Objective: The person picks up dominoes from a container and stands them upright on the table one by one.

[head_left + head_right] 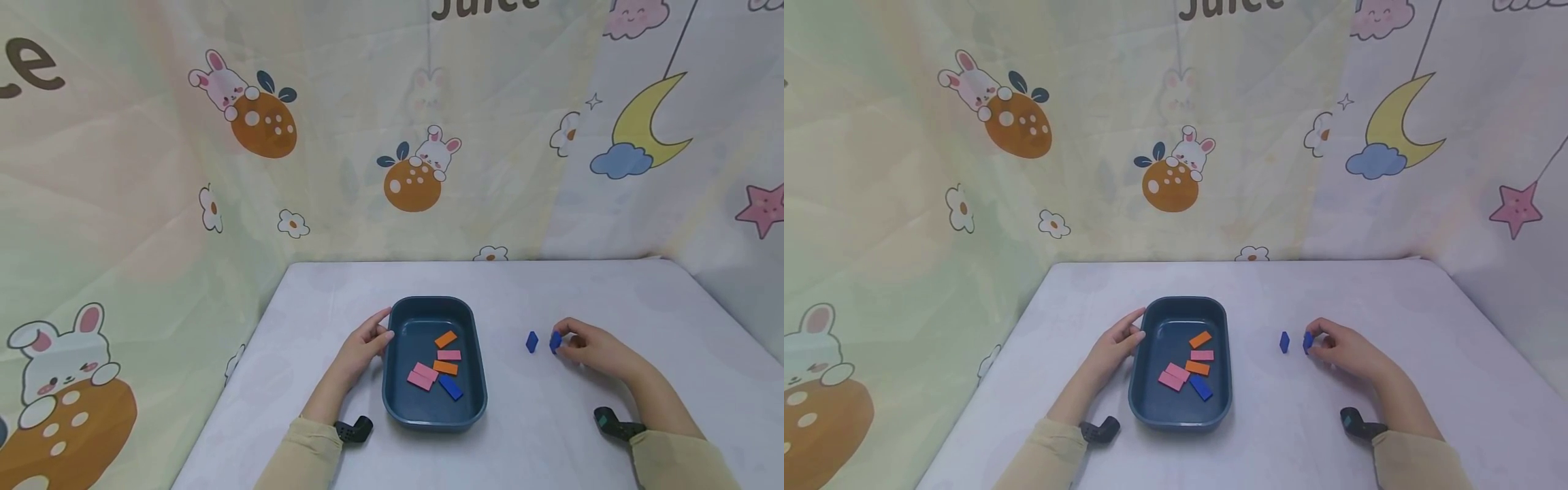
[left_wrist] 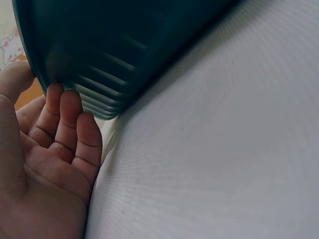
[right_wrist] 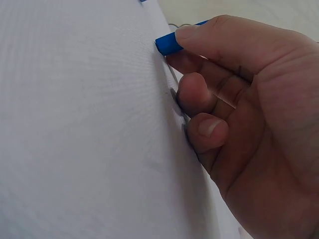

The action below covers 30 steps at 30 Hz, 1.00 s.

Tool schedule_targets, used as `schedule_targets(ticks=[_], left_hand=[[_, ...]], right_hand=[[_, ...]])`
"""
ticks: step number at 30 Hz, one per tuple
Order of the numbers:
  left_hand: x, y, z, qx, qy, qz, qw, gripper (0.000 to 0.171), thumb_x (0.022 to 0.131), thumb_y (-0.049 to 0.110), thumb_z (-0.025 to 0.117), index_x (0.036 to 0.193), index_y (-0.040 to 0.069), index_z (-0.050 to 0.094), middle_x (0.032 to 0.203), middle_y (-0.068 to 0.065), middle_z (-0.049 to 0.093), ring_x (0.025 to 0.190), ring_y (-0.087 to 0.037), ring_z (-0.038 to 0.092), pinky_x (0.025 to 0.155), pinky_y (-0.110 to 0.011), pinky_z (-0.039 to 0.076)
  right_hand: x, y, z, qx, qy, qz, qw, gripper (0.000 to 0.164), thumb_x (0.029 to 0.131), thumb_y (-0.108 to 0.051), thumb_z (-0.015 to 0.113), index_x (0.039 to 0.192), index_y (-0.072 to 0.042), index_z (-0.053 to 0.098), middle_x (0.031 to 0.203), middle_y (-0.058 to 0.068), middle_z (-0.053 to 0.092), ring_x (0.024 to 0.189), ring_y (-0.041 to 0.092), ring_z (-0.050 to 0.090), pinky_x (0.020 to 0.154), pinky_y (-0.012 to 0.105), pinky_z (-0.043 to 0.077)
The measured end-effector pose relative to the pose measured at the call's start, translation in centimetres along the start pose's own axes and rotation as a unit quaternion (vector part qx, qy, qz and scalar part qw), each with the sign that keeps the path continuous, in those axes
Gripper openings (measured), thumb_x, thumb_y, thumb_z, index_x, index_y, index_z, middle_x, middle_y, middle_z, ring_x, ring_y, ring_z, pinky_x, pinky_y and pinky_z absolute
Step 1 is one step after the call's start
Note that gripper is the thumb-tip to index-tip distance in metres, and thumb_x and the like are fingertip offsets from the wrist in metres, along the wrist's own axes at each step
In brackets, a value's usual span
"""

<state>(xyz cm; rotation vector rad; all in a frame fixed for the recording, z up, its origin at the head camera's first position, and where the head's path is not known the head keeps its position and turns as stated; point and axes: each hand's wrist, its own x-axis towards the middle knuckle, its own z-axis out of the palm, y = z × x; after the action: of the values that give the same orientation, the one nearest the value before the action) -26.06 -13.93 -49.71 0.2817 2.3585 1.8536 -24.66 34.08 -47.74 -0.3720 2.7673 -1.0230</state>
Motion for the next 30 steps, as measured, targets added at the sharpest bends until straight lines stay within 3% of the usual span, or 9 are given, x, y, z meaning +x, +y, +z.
schedule_targets(ticks=[5,14,30], left_hand=[[0.0,0.0,0.0,-0.001,0.000,-0.002,1.0000,0.052,0.096,0.033,0.064,0.145,0.036,0.047,0.100,-0.006,0.063,0.082,-0.021,0.061,0.083,-0.034,0.050],[0.0,-0.2,0.0,-0.006,-0.004,0.006,1.0000,0.051,0.096,0.032,0.064,0.145,0.035,0.048,0.099,-0.006,0.063,0.081,-0.020,0.060,0.083,-0.035,0.050],[0.0,-0.1,0.0,-0.013,-0.006,0.010,0.9999,0.052,0.096,0.034,0.065,0.144,0.035,0.047,0.099,-0.006,0.063,0.081,-0.021,0.061,0.083,-0.035,0.049]], right_hand=[[-0.1,0.0,0.0,0.004,-0.001,-0.009,1.000,0.033,0.092,-0.022,0.068,0.121,-0.013,0.055,0.092,0.003,0.055,0.078,0.012,0.048,0.063,0.027,0.042],[-0.4,-0.6,-0.2,0.000,-0.008,0.013,1.000,0.040,0.091,-0.025,0.070,0.127,-0.017,0.055,0.106,0.005,0.058,0.083,0.014,0.049,0.067,0.027,0.042],[-0.6,-1.0,-1.6,0.053,-0.040,0.032,0.997,0.050,0.093,-0.033,0.067,0.137,-0.018,0.047,0.092,0.012,0.061,0.075,0.023,0.059,0.063,0.032,0.048]])
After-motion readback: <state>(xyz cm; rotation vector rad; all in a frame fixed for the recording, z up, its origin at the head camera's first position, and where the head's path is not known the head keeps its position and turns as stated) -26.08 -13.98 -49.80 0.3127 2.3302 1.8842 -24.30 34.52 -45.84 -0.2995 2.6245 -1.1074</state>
